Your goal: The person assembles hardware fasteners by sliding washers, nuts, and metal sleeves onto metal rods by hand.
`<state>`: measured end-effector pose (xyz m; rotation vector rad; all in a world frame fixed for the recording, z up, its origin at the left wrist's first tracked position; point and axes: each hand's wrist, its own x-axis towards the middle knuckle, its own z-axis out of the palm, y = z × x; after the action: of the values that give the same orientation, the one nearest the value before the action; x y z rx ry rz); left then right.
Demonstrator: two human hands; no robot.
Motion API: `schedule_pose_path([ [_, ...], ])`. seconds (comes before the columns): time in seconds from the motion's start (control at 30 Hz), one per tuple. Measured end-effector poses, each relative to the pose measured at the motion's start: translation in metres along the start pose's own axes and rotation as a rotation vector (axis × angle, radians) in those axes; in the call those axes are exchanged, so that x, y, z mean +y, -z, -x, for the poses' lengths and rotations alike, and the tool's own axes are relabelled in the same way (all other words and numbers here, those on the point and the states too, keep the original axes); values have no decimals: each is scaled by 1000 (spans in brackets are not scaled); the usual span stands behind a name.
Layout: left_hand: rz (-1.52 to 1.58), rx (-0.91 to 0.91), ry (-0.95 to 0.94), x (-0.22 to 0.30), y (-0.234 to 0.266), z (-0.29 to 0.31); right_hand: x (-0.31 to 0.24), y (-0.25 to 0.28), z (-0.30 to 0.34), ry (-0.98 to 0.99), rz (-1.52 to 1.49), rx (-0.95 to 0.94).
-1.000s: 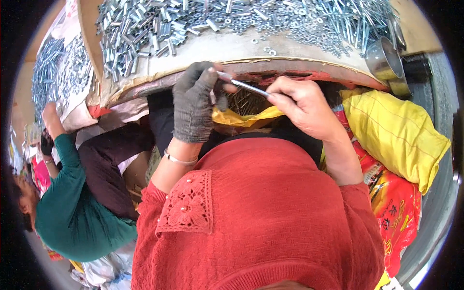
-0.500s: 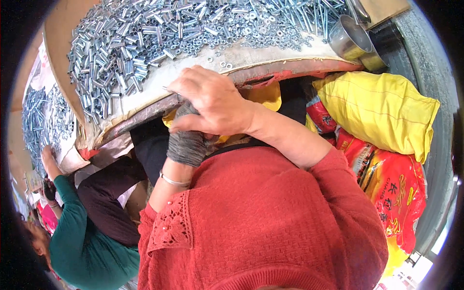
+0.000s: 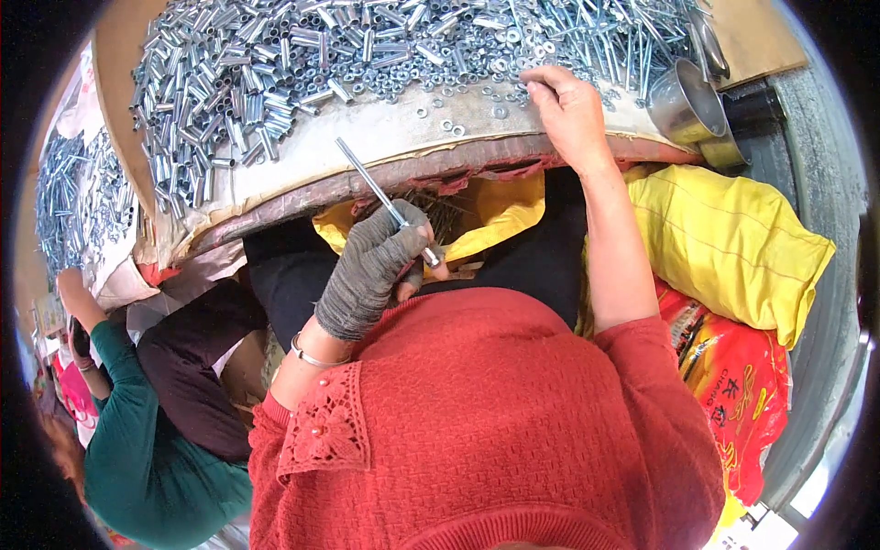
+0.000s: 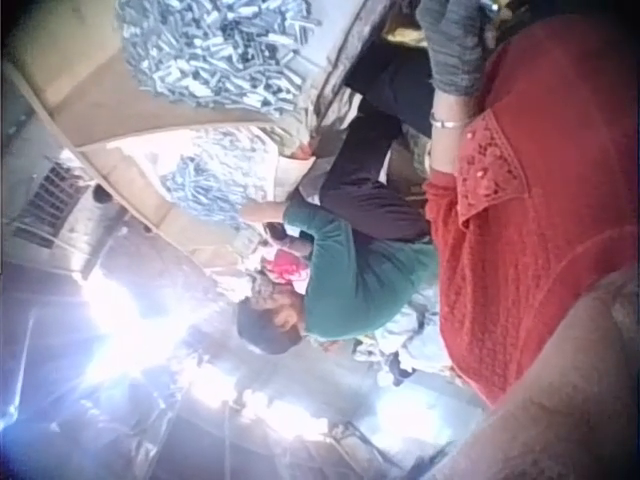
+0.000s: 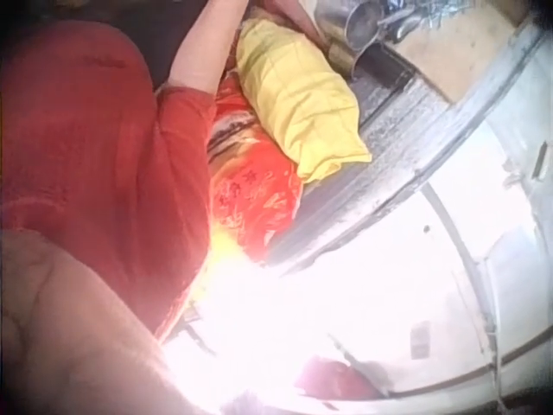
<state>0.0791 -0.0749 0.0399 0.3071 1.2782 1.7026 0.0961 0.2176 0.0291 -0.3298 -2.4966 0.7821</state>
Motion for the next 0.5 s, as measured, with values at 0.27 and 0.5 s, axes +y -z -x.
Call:
schedule_pose_path([
  [0.27, -50, -20, 65, 2, -2, 3, -25, -27, -2, 1, 480, -147],
  [0.5, -135, 34, 36, 5, 2, 8, -16, -9, -5, -93, 89, -262],
])
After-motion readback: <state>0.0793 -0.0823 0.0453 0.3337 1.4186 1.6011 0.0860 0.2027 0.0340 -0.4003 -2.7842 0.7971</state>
